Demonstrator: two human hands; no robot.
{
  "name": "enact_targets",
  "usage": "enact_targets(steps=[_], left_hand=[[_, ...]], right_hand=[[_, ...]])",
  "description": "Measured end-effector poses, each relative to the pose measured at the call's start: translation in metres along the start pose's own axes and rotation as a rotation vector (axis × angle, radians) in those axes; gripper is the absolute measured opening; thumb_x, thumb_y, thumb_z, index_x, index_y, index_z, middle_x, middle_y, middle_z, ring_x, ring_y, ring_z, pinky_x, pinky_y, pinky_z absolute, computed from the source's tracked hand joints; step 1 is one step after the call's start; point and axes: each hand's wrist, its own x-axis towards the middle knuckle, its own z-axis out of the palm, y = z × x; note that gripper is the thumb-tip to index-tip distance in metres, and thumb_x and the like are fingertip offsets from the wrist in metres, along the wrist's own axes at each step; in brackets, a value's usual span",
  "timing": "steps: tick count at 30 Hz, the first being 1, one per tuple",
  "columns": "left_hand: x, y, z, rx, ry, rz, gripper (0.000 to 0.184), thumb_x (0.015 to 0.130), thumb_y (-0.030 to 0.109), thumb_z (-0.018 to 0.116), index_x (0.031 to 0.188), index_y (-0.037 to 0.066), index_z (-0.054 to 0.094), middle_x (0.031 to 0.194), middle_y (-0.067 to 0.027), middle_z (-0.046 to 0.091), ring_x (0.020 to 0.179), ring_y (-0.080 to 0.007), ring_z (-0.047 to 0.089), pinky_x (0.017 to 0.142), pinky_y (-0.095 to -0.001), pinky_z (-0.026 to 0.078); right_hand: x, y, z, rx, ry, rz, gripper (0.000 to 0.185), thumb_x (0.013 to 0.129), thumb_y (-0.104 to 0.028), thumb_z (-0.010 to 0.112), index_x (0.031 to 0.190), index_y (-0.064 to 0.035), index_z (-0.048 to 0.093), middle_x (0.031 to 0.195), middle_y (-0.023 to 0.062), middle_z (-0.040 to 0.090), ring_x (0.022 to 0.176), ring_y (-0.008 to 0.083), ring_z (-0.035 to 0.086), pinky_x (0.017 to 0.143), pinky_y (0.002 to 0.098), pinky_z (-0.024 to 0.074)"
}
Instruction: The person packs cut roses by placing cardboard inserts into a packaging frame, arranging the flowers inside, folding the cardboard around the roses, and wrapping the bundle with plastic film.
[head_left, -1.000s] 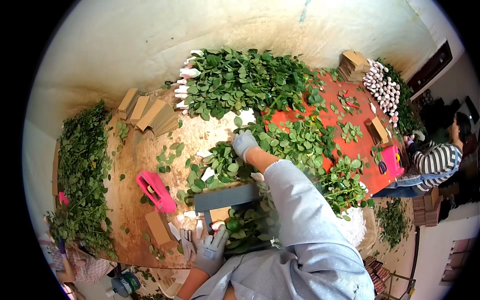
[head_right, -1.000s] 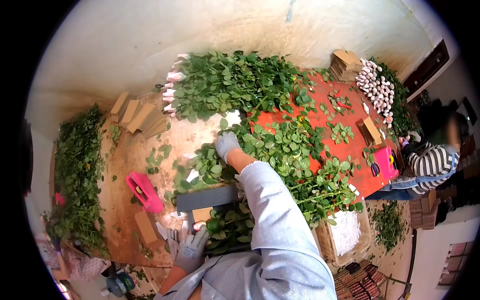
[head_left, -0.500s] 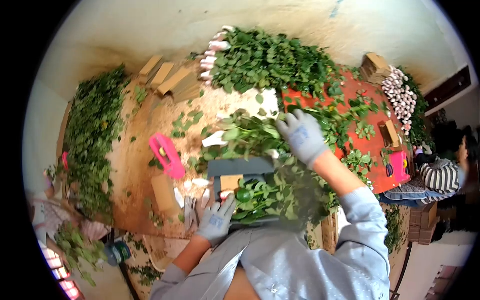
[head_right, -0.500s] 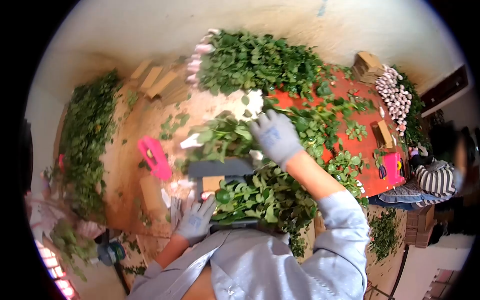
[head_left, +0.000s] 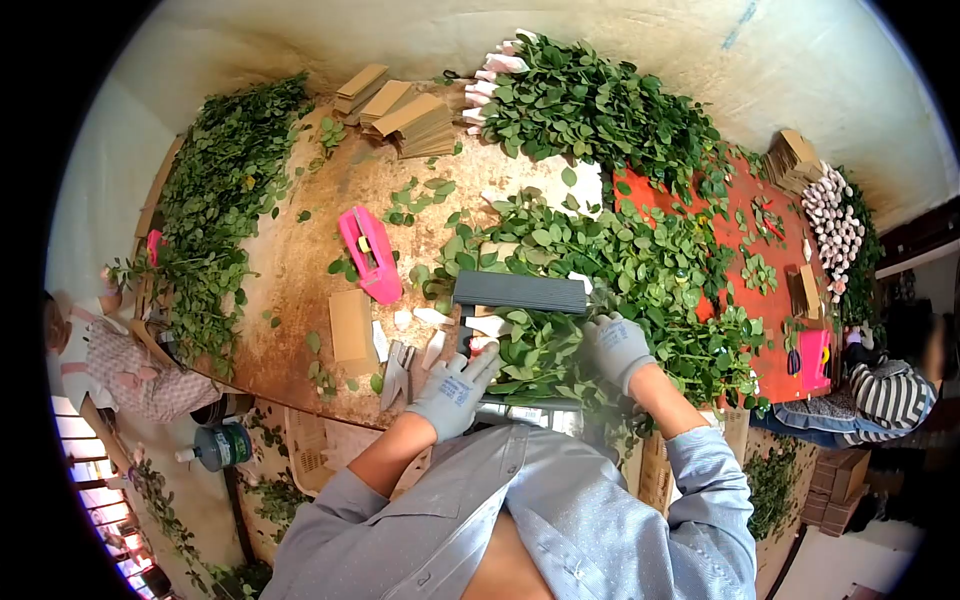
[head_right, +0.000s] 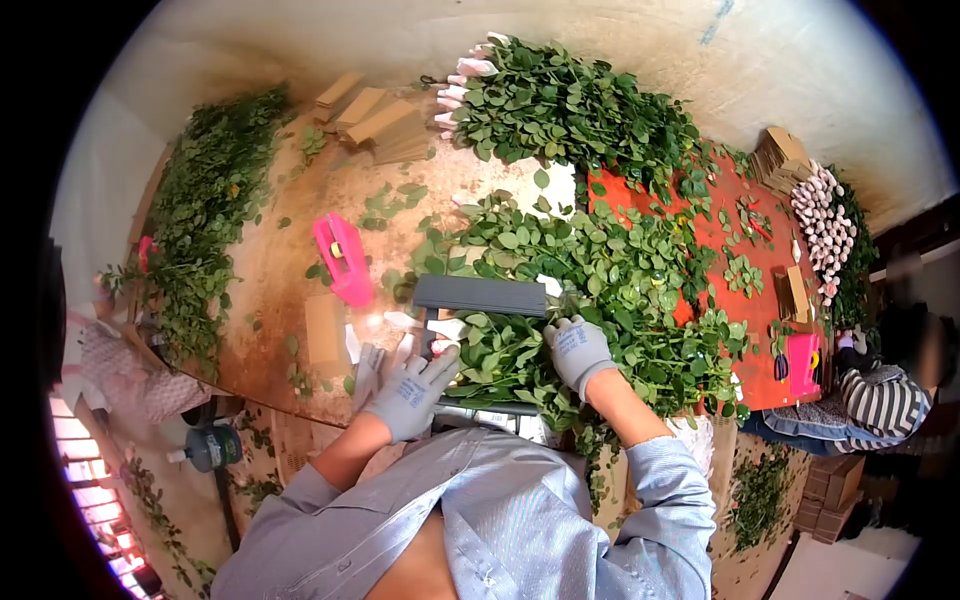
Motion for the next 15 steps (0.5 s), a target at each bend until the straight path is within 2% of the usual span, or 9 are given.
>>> enact_targets(steps=[3, 5, 6, 7, 11, 13, 15], left_hand=[[0.000, 0.002, -0.002, -0.002, -0.028, -0.013, 0.072, 0.080, 0.010, 0.064, 0.150, 0.002, 0.047, 0.163, -0.0117, 0.037, 0.116, -0.0318, 0.053, 0.092, -0.0453, 0.048], [0.000, 0.002, -0.002, -0.006, -0.032, -0.022, 0.072, 0.080, 0.011, 0.065, 0.150, 0.002, 0.047, 0.163, -0.0119, 0.037, 0.116, -0.0320, 0.053, 0.093, -0.0456, 0.048], [0.000, 0.002, -0.001, -0.010, -0.034, -0.023, 0.072, 0.080, 0.011, 0.065, 0.150, 0.002, 0.047, 0.163, -0.0119, 0.037, 0.116, -0.0320, 0.053, 0.093, -0.0456, 0.048], [0.000, 0.003, 0.000, -0.001, -0.020, -0.025, 0.072, 0.080, 0.011, 0.065, 0.149, 0.002, 0.048, 0.162, -0.0118, 0.037, 0.116, -0.0322, 0.053, 0.093, -0.0459, 0.048], [0.001, 0.002, 0.004, -0.020, -0.009, -0.027, 0.072, 0.080, 0.012, 0.066, 0.149, 0.003, 0.048, 0.161, -0.0118, 0.039, 0.115, -0.0327, 0.054, 0.093, -0.0468, 0.048], [0.001, 0.002, 0.004, -0.007, -0.010, -0.018, 0.072, 0.080, 0.013, 0.067, 0.149, 0.003, 0.049, 0.160, -0.0120, 0.040, 0.115, -0.0330, 0.054, 0.093, -0.0468, 0.048], [0.001, 0.000, 0.005, 0.007, -0.015, -0.012, 0.072, 0.079, 0.013, 0.067, 0.148, 0.004, 0.050, 0.160, -0.0121, 0.041, 0.115, -0.0332, 0.054, 0.093, -0.0469, 0.048]], right_hand=[[-0.008, -0.012, -0.020, -0.040, 0.029, 0.109, 0.024, 0.094, -0.016, 0.059, 0.115, -0.0090, 0.066, 0.109, 0.0126, 0.067, 0.106, 0.0294, 0.065, 0.082, 0.0426, 0.0564], [-0.016, -0.025, -0.045, -0.226, 0.063, 0.224, 0.024, 0.093, -0.018, 0.061, 0.115, -0.0092, 0.065, 0.105, 0.0127, 0.065, 0.100, 0.0288, 0.066, 0.078, 0.0409, 0.0555], [-0.021, -0.030, -0.053, -0.221, 0.155, 0.203, 0.022, 0.092, -0.019, 0.063, 0.112, -0.0097, 0.065, 0.102, 0.0112, 0.064, 0.095, 0.0275, 0.066, 0.077, 0.0389, 0.0544], [-0.021, -0.037, -0.063, -0.221, 0.151, 0.201, 0.022, 0.092, -0.019, 0.063, 0.112, -0.0097, 0.065, 0.102, 0.0112, 0.064, 0.095, 0.0275, 0.066, 0.077, 0.0389, 0.0544], [0.004, -0.075, -0.069, 0.157, 0.279, -0.169, 0.016, 0.093, -0.016, 0.059, 0.107, -0.0091, 0.062, 0.101, 0.0097, 0.066, 0.093, 0.0256, 0.069, 0.074, 0.0392, 0.0574], [0.033, -0.088, -0.053, 0.122, 0.189, -0.205, 0.025, 0.096, -0.021, 0.060, 0.116, -0.0062, 0.059, 0.102, 0.0104, 0.067, 0.095, 0.0268, 0.071, 0.074, 0.0402, 0.0589], [0.054, -0.095, -0.039, 0.099, 0.154, -0.178, 0.027, 0.096, -0.020, 0.059, 0.118, -0.0055, 0.060, 0.101, 0.0119, 0.068, 0.091, 0.0280, 0.072, 0.072, 0.0421, 0.0589]])
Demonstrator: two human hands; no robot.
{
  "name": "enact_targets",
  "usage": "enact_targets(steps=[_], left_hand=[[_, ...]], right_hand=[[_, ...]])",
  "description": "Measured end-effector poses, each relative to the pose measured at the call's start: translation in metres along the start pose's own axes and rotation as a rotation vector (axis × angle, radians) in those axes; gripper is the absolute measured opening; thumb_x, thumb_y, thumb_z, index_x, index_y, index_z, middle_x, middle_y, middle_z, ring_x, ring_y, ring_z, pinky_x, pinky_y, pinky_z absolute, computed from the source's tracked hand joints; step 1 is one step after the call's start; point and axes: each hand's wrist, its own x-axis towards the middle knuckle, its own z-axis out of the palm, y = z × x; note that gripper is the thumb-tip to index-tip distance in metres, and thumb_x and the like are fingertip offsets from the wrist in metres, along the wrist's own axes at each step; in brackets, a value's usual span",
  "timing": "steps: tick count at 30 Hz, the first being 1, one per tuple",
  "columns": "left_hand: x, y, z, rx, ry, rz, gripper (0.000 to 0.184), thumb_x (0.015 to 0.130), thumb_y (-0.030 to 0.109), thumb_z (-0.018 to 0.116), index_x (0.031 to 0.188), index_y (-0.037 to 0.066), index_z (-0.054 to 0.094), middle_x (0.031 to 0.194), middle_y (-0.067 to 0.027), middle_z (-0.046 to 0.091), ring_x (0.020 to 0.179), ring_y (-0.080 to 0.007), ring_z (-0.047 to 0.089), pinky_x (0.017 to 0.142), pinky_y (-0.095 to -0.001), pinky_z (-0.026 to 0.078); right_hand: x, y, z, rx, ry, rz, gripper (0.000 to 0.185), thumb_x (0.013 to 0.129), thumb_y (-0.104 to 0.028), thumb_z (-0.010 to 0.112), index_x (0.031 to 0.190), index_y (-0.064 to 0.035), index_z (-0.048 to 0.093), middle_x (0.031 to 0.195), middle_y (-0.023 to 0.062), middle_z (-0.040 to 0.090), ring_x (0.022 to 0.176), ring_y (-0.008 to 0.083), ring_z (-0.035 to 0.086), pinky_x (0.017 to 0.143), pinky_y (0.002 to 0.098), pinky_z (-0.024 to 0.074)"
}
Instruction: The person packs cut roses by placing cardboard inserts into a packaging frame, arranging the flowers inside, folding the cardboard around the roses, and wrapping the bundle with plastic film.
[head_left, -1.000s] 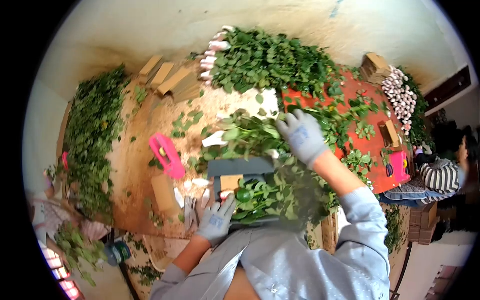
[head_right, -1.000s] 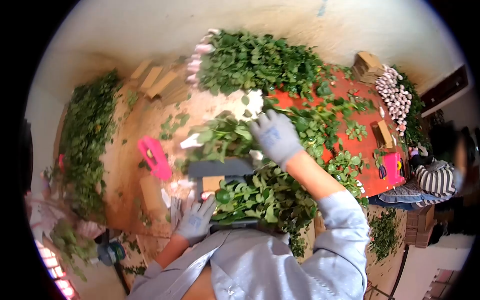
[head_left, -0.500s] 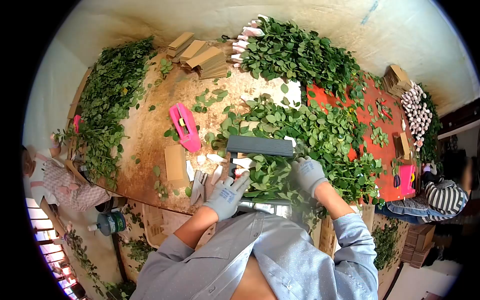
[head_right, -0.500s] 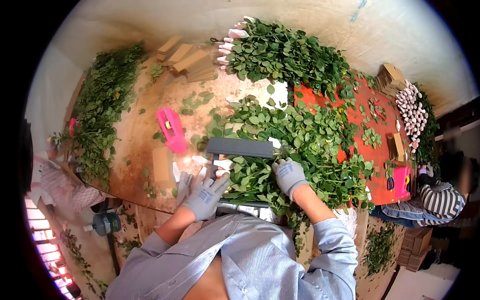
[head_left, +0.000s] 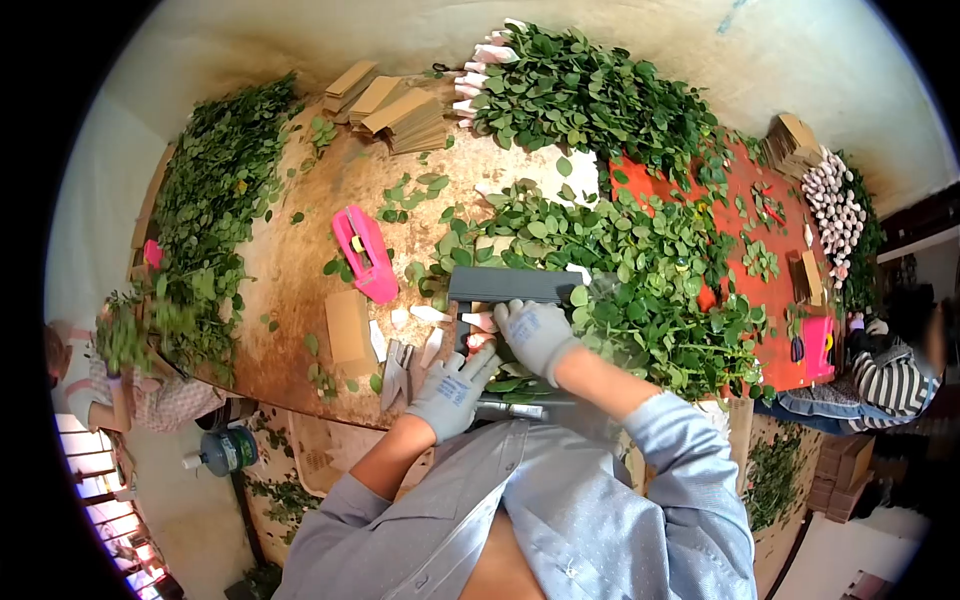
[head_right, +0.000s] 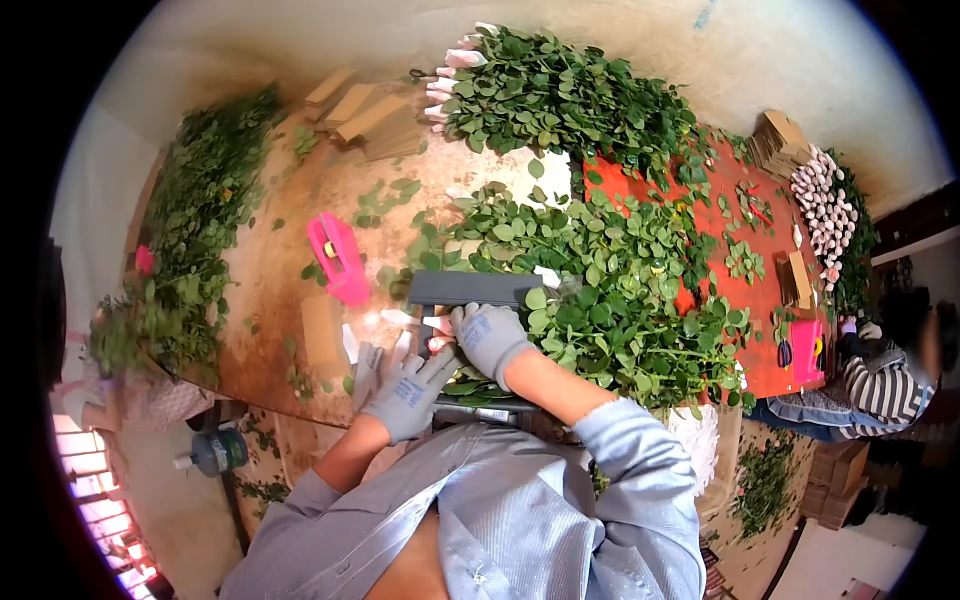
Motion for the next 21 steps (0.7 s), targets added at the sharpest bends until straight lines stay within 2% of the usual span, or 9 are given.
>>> enact_targets(steps=[3, 6, 8, 10, 12, 13, 14, 17, 21], left_hand=[[0.000, -0.002, 0.002, -0.065, 0.027, 0.005, 0.073, 0.077, 0.013, 0.069, 0.147, 0.003, 0.051, 0.159, -0.0125, 0.042, 0.113, -0.0335, 0.054, 0.092, -0.0475, 0.048], [0.002, -0.009, -0.003, -0.100, -0.034, -0.010, 0.074, 0.081, 0.020, 0.072, 0.149, 0.005, 0.050, 0.159, -0.0120, 0.043, 0.120, -0.0359, 0.053, 0.099, -0.0497, 0.047], [0.002, -0.029, -0.005, -0.477, 0.020, 0.088, 0.075, 0.085, 0.032, 0.075, 0.151, 0.007, 0.049, 0.159, -0.0123, 0.043, 0.131, -0.0377, 0.049, 0.108, -0.0512, 0.044], [0.010, -0.040, -0.020, -0.532, 0.137, 0.027, 0.058, 0.089, 0.029, 0.074, 0.141, 0.008, 0.060, 0.150, -0.0141, 0.054, 0.131, -0.0364, 0.053, 0.113, -0.0452, 0.043], [0.024, -0.051, -0.018, -0.364, 0.319, -0.061, 0.046, 0.091, 0.020, 0.070, 0.134, 0.006, 0.064, 0.139, -0.0139, 0.062, 0.119, -0.0358, 0.061, 0.106, -0.0443, 0.048], [0.031, -0.052, -0.023, -0.222, 0.418, -0.063, 0.040, 0.091, 0.014, 0.065, 0.130, 0.006, 0.065, 0.124, -0.0135, 0.068, 0.105, -0.0329, 0.066, 0.093, -0.0440, 0.054], [0.037, -0.055, -0.022, -0.223, 0.419, -0.067, 0.040, 0.091, 0.014, 0.065, 0.130, 0.006, 0.065, 0.124, -0.0135, 0.068, 0.105, -0.0329, 0.066, 0.093, -0.0440, 0.054], [0.050, -0.059, 0.001, 0.120, 0.277, -0.140, 0.034, 0.088, 0.017, 0.066, 0.121, 0.009, 0.067, 0.092, -0.0076, 0.065, 0.084, -0.0285, 0.065, 0.074, -0.0437, 0.052], [0.057, -0.055, 0.003, 0.164, 0.215, -0.185, 0.030, 0.086, 0.017, 0.064, 0.115, 0.011, 0.067, 0.092, -0.0073, 0.067, 0.086, -0.0282, 0.066, 0.076, -0.0424, 0.051]], right_hand=[[0.014, 0.000, 0.019, 0.001, -0.051, -0.044, 0.027, 0.099, -0.022, 0.056, 0.120, -0.0080, 0.064, 0.105, 0.0143, 0.068, 0.087, 0.0337, 0.074, 0.069, 0.0481, 0.0570], [0.014, 0.001, 0.023, 0.039, -0.067, -0.056, 0.028, 0.099, -0.020, 0.055, 0.123, -0.0091, 0.063, 0.109, 0.0140, 0.067, 0.087, 0.0341, 0.074, 0.069, 0.0488, 0.0572], [0.013, 0.004, 0.019, 0.047, -0.073, -0.058, 0.029, 0.097, -0.018, 0.056, 0.124, -0.0084, 0.061, 0.107, 0.0130, 0.067, 0.088, 0.0325, 0.073, 0.070, 0.0473, 0.0576], [0.012, 0.006, 0.020, 0.051, -0.076, -0.064, 0.031, 0.095, -0.016, 0.058, 0.124, -0.0078, 0.059, 0.105, 0.0120, 0.066, 0.088, 0.0310, 0.072, 0.071, 0.0458, 0.0581], [0.012, 0.004, 0.022, 0.037, -0.065, -0.034, 0.031, 0.095, -0.015, 0.058, 0.125, -0.0085, 0.058, 0.107, 0.0116, 0.066, 0.090, 0.0309, 0.072, 0.072, 0.0459, 0.0582], [0.013, 0.004, 0.023, 0.038, -0.066, -0.038, 0.031, 0.095, -0.015, 0.058, 0.125, -0.0085, 0.058, 0.107, 0.0116, 0.066, 0.090, 0.0309, 0.072, 0.072, 0.0459, 0.0582], [0.012, 0.004, 0.024, 0.043, -0.059, -0.030, 0.031, 0.095, -0.015, 0.058, 0.125, -0.0081, 0.058, 0.107, 0.0117, 0.067, 0.091, 0.0309, 0.072, 0.072, 0.0456, 0.0581], [0.012, 0.006, 0.025, 0.047, -0.076, -0.027, 0.032, 0.095, -0.014, 0.058, 0.126, -0.0069, 0.058, 0.107, 0.0122, 0.067, 0.092, 0.0310, 0.073, 0.073, 0.0450, 0.0581], [0.010, 0.007, 0.018, 0.050, -0.098, -0.017, 0.034, 0.094, -0.013, 0.058, 0.127, -0.0052, 0.057, 0.107, 0.0133, 0.068, 0.090, 0.0316, 0.073, 0.072, 0.0437, 0.0581]])
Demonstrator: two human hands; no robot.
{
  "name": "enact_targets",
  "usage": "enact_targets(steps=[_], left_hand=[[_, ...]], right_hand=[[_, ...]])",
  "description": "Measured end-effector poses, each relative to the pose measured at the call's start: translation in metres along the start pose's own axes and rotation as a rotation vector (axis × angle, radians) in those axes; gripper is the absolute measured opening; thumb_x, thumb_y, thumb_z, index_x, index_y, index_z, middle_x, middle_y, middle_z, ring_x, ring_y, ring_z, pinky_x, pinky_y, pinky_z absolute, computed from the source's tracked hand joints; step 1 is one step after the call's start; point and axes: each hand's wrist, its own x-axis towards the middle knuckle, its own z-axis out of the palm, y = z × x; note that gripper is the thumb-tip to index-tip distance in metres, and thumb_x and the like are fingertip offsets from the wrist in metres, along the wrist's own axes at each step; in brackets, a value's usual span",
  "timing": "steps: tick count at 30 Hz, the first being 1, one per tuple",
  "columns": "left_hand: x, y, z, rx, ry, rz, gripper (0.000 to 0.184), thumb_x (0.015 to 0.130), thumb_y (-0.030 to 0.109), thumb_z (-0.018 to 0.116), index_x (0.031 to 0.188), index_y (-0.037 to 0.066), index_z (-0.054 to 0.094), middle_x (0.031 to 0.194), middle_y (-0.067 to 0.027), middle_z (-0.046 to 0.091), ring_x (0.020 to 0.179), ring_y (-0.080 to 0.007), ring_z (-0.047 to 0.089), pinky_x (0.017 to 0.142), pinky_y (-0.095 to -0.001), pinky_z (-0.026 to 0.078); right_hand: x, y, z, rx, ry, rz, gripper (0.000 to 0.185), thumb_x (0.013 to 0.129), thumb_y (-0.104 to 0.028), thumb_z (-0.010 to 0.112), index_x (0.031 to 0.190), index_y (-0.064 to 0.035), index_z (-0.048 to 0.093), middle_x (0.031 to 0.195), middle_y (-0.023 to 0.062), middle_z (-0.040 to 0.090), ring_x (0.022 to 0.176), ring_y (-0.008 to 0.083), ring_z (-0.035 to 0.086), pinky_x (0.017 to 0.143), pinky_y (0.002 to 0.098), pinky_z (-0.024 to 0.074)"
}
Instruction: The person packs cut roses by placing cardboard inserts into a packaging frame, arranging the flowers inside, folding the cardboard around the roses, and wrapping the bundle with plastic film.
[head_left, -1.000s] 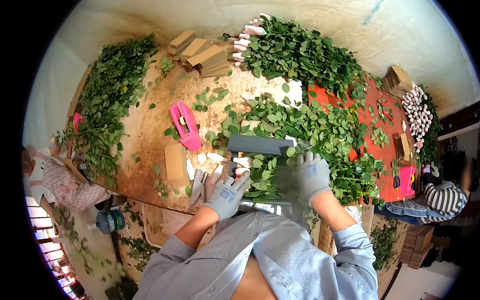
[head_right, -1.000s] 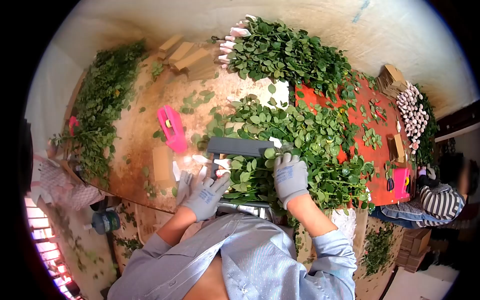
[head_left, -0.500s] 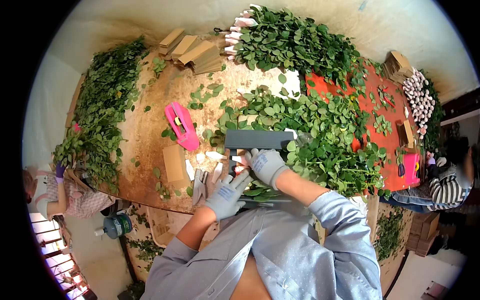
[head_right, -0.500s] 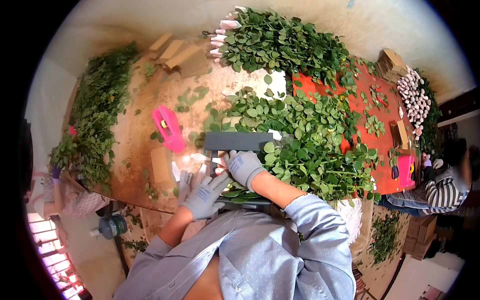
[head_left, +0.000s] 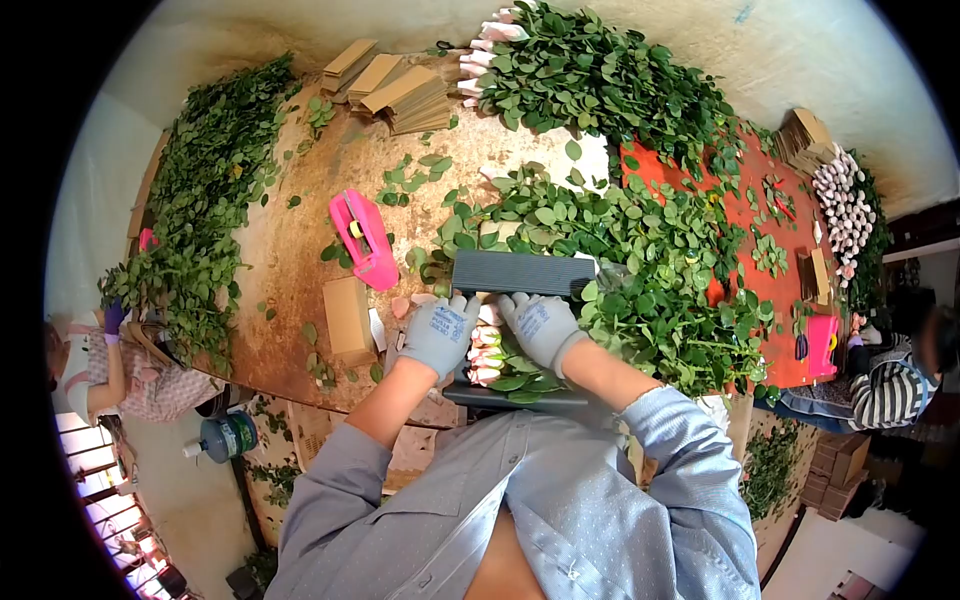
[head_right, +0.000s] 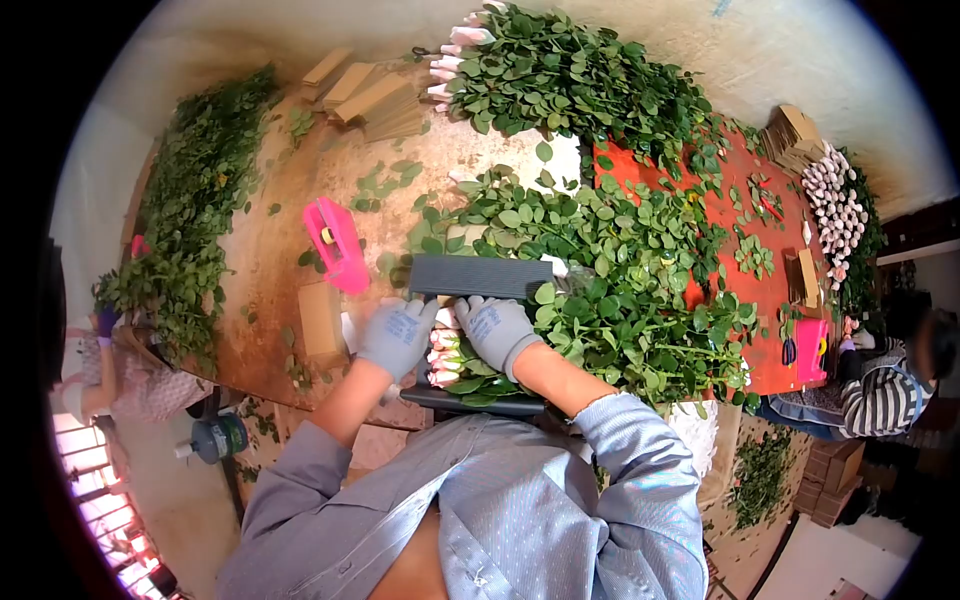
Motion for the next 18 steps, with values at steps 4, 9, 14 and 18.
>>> enact_targets(steps=[4, 9, 14, 18], left_hand=[[0.000, -0.002, 0.001, 0.015, -0.050, 0.003, 0.020, 0.082, 0.016, 0.065, 0.101, 0.012, 0.064, 0.091, -0.0063, 0.067, 0.087, -0.0270, 0.066, 0.077, -0.0435, 0.050], [-0.006, -0.008, 0.009, 0.007, -0.014, 0.024, 0.022, 0.079, 0.017, 0.068, 0.100, 0.012, 0.064, 0.091, -0.0068, 0.067, 0.087, -0.0265, 0.066, 0.078, -0.0444, 0.049], [-0.016, -0.017, 0.018, 0.032, 0.076, 0.011, 0.011, 0.088, 0.016, 0.061, 0.098, 0.011, 0.062, 0.090, -0.0074, 0.064, 0.082, -0.0255, 0.068, 0.069, -0.0390, 0.056], [-0.022, -0.048, 0.011, 0.010, -0.178, -0.281, 0.019, 0.092, 0.024, 0.061, 0.107, 0.013, 0.067, 0.097, -0.0097, 0.068, 0.087, -0.0305, 0.069, 0.076, -0.0473, 0.055]], right_hand=[[0.001, 0.002, 0.000, -0.006, 0.004, -0.008, 0.033, 0.094, -0.012, 0.058, 0.126, -0.0051, 0.057, 0.108, 0.0146, 0.068, 0.089, 0.0325, 0.074, 0.072, 0.0439, 0.0586], [0.006, 0.006, 0.012, -0.061, 0.002, -0.010, 0.028, 0.098, -0.015, 0.054, 0.123, -0.0042, 0.061, 0.106, 0.0166, 0.071, 0.086, 0.0330, 0.075, 0.063, 0.0464, 0.0598], [0.007, 0.004, 0.015, -0.050, -0.009, 0.020, 0.030, 0.097, -0.015, 0.056, 0.124, -0.0050, 0.059, 0.107, 0.0164, 0.070, 0.088, 0.0332, 0.075, 0.067, 0.0462, 0.0593], [0.005, 0.006, 0.021, -0.027, 0.074, -0.004, 0.025, 0.098, -0.016, 0.053, 0.121, -0.0082, 0.061, 0.103, 0.0161, 0.070, 0.083, 0.0336, 0.074, 0.062, 0.0479, 0.0584]])
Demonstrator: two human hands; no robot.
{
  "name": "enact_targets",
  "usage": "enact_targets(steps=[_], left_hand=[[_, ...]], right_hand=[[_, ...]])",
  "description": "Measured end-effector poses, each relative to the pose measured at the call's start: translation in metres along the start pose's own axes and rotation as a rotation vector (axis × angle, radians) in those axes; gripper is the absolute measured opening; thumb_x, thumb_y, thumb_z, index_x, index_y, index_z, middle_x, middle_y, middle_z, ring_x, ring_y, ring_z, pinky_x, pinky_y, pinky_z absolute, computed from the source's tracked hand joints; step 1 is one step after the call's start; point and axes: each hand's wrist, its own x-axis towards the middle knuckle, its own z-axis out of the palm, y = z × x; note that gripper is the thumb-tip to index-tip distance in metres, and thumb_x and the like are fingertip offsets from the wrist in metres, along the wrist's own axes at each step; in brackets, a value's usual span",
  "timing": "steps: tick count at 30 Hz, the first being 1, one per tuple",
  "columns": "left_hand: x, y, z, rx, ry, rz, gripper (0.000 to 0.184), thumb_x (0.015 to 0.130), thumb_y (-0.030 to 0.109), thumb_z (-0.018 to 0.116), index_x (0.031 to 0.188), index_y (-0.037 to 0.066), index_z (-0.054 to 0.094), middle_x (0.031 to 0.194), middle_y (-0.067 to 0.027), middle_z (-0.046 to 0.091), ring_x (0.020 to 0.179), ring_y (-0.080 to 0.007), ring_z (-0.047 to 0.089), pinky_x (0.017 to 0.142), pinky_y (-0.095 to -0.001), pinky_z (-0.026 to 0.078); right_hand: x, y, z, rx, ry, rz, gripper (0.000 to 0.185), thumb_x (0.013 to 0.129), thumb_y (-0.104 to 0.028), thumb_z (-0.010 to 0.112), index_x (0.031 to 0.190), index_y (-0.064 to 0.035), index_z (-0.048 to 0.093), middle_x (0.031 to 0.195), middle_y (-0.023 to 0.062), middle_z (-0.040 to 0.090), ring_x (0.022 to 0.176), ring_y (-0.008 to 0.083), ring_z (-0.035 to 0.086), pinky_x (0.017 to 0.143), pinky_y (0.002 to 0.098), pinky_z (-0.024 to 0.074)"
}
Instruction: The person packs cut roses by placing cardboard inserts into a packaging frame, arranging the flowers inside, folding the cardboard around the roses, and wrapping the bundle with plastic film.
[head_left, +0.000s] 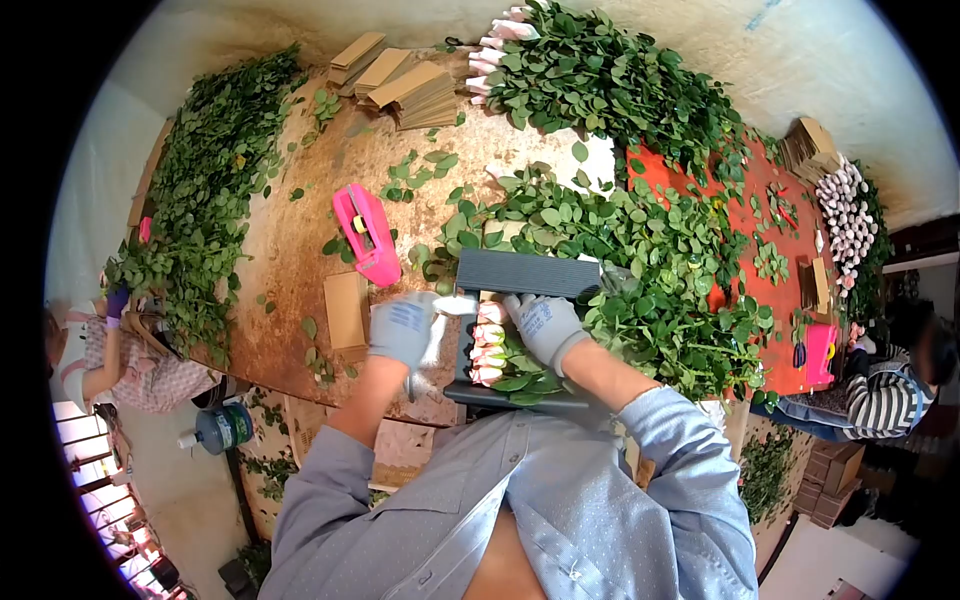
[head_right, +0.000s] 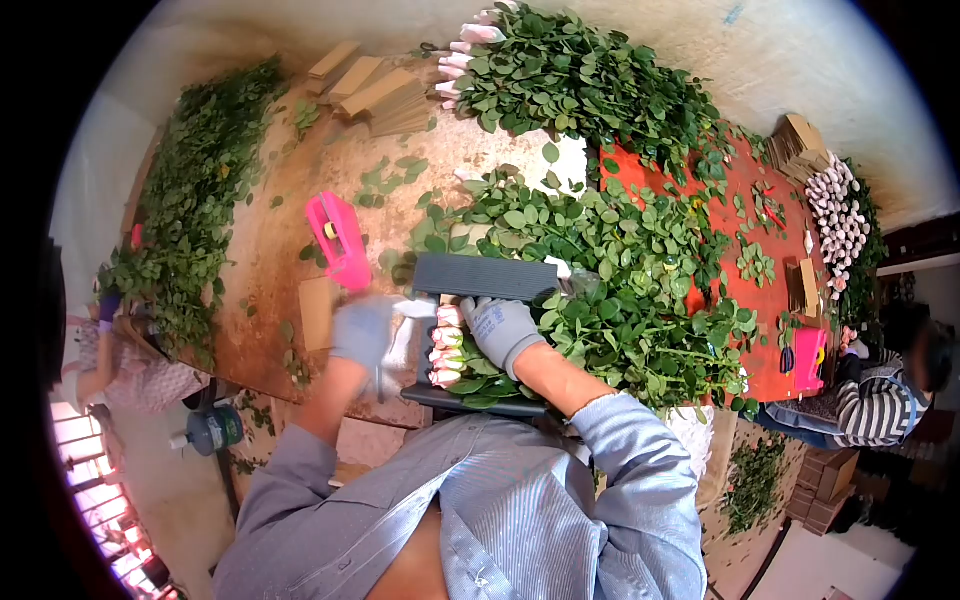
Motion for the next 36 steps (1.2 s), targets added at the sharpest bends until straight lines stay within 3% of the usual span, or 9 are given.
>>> enact_targets(steps=[5, 10, 17, 19, 22, 24, 28, 33, 36], left_hand=[[-0.020, -0.013, -0.040, 0.018, -0.054, -0.079, 0.019, 0.093, 0.023, 0.062, 0.106, 0.011, 0.069, 0.104, -0.0102, 0.069, 0.100, -0.0291, 0.068, 0.082, -0.0499, 0.054], [-0.030, 0.033, -0.033, -0.395, 0.196, 0.528, 0.034, 0.090, 0.018, 0.063, 0.123, 0.011, 0.071, 0.125, -0.0046, 0.067, 0.103, -0.0283, 0.063, 0.089, -0.0444, 0.051], [-0.026, 0.058, -0.020, -0.275, 0.107, 0.524, 0.045, 0.083, 0.013, 0.066, 0.128, 0.010, 0.069, 0.138, -0.0067, 0.063, 0.106, -0.0305, 0.059, 0.094, -0.0427, 0.049], [-0.027, 0.058, -0.023, -0.267, 0.142, 0.544, 0.045, 0.082, 0.011, 0.067, 0.126, 0.009, 0.069, 0.137, -0.0086, 0.063, 0.108, -0.0333, 0.059, 0.096, -0.0435, 0.050], [-0.024, 0.060, -0.026, -0.229, 0.043, 0.519, 0.043, 0.080, 0.017, 0.071, 0.122, 0.010, 0.070, 0.131, -0.0093, 0.062, 0.111, -0.0344, 0.057, 0.095, -0.0442, 0.049], [-0.024, 0.059, -0.030, -0.208, 0.008, 0.546, 0.045, 0.081, 0.023, 0.072, 0.123, 0.009, 0.068, 0.132, -0.0097, 0.063, 0.103, -0.0316, 0.059, 0.088, -0.0437, 0.047], [-0.023, 0.059, -0.026, -0.210, 0.104, 0.574, 0.047, 0.082, 0.029, 0.072, 0.123, 0.007, 0.067, 0.136, -0.0107, 0.062, 0.097, -0.0294, 0.060, 0.090, -0.0453, 0.046], [-0.019, 0.062, -0.044, -0.292, 0.102, 0.559, 0.046, 0.083, 0.030, 0.071, 0.122, 0.005, 0.068, 0.137, -0.0091, 0.062, 0.094, -0.0294, 0.060, 0.100, -0.0467, 0.044], [-0.019, 0.062, -0.041, -0.294, -0.004, 0.526, 0.046, 0.083, 0.027, 0.070, 0.124, 0.005, 0.068, 0.141, -0.0090, 0.059, 0.095, -0.0294, 0.061, 0.103, -0.0484, 0.044]], right_hand=[[-0.001, -0.007, -0.013, -0.013, -0.090, 0.006, 0.033, 0.098, -0.016, 0.054, 0.130, -0.0128, 0.058, 0.107, 0.0148, 0.069, 0.086, 0.0329, 0.074, 0.065, 0.0471, 0.0576], [-0.002, -0.007, -0.010, -0.026, -0.109, 0.033, 0.041, 0.096, -0.015, 0.057, 0.137, -0.0146, 0.056, 0.111, 0.0131, 0.067, 0.092, 0.0318, 0.074, 0.070, 0.0455, 0.0574], [-0.007, -0.004, 0.000, 0.082, 0.027, 0.017, 0.037, 0.097, -0.018, 0.055, 0.133, -0.0134, 0.061, 0.117, 0.0127, 0.065, 0.097, 0.0339, 0.071, 0.073, 0.0477, 0.0571], [-0.007, -0.009, -0.012, 0.094, -0.063, 0.053, 0.033, 0.097, -0.019, 0.056, 0.129, -0.0117, 0.062, 0.115, 0.0140, 0.065, 0.095, 0.0340, 0.072, 0.073, 0.0478, 0.0570], [-0.012, -0.012, -0.042, 0.049, -0.038, -0.069, 0.032, 0.096, -0.019, 0.058, 0.125, -0.0070, 0.060, 0.108, 0.0144, 0.065, 0.090, 0.0312, 0.071, 0.073, 0.0456, 0.0568], [-0.009, -0.005, -0.074, 0.100, 0.009, -0.135, 0.024, 0.095, -0.022, 0.060, 0.115, -0.0082, 0.061, 0.105, 0.0128, 0.065, 0.090, 0.0304, 0.071, 0.074, 0.0439, 0.0570], [0.043, 0.057, -0.123, 0.259, 0.114, -0.021, 0.022, 0.092, -0.017, 0.061, 0.112, -0.0071, 0.062, 0.107, 0.0176, 0.068, 0.093, 0.0340, 0.071, 0.078, 0.0455, 0.0563], [0.144, 0.194, -0.075, 0.320, 0.297, 0.322, 0.026, 0.097, -0.017, 0.054, 0.120, -0.0080, 0.062, 0.119, 0.0200, 0.068, 0.108, 0.0385, 0.067, 0.091, 0.0480, 0.0537], [0.186, 0.245, -0.061, 0.291, 0.307, 0.373, 0.033, 0.095, -0.015, 0.055, 0.127, -0.0086, 0.060, 0.122, 0.0203, 0.068, 0.115, 0.0380, 0.065, 0.097, 0.0472, 0.0523]])
